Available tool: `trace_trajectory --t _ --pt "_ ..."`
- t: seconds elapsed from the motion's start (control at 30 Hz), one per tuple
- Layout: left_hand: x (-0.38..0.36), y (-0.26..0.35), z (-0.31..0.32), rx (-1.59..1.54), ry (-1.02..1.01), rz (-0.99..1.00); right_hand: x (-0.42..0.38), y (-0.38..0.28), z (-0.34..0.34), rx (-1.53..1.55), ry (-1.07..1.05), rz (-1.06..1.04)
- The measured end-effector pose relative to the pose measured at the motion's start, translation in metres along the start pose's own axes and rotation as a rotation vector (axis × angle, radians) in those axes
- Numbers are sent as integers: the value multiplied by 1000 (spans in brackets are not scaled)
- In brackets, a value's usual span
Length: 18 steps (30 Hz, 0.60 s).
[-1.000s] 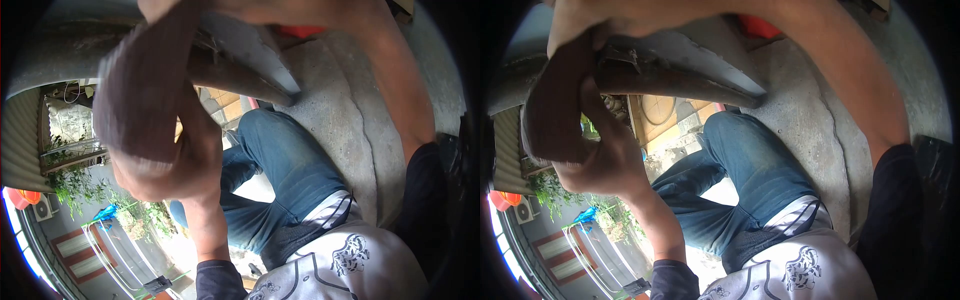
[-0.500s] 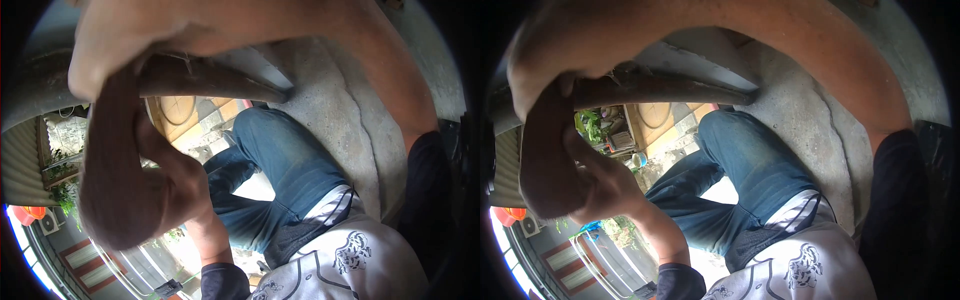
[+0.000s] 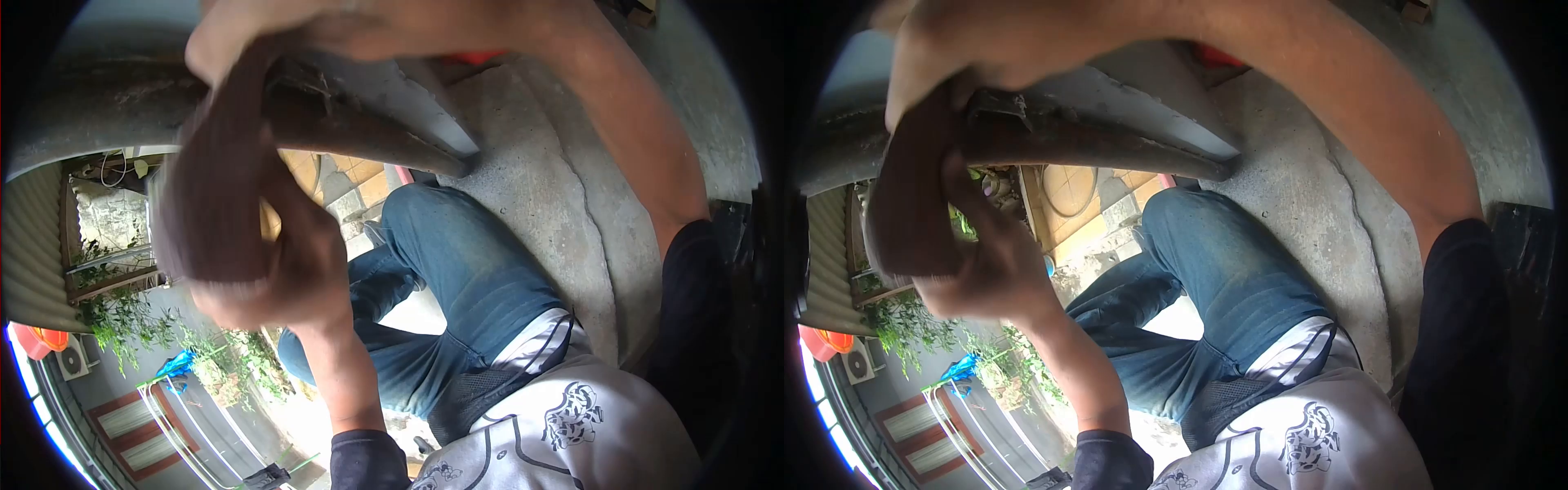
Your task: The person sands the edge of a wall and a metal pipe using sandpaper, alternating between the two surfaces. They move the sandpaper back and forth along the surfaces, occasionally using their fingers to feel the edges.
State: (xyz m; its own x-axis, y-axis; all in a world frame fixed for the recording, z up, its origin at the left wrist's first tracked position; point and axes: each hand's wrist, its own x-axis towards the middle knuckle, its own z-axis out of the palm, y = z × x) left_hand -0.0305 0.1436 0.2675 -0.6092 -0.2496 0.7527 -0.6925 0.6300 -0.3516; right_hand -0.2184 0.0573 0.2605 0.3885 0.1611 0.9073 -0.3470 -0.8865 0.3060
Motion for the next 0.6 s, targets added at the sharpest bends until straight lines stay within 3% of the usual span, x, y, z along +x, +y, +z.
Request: trace_trajectory --t 0.13,0.23,0.33,0.4,0.5,0.6 --pt "-13 9 -8 -42 -58 -123 1 0 10 -3 5 -3" --pt "-12 5 6 -60 86 -140 -4 4 7 -11 10 -2" --pt "-6 0 8 -81 103 -86 -4 -1 5 -15 25 -15" --pt "-3 4 -8 -56 -46 -80 -4 -1 6 -4 23 -17" --pt "-12 7 -13 2 -100 -144 -3 0 10 -13 26 -16" --pt "-8 3 1 13 28 -103 -4 6 9 -23 31 -24"
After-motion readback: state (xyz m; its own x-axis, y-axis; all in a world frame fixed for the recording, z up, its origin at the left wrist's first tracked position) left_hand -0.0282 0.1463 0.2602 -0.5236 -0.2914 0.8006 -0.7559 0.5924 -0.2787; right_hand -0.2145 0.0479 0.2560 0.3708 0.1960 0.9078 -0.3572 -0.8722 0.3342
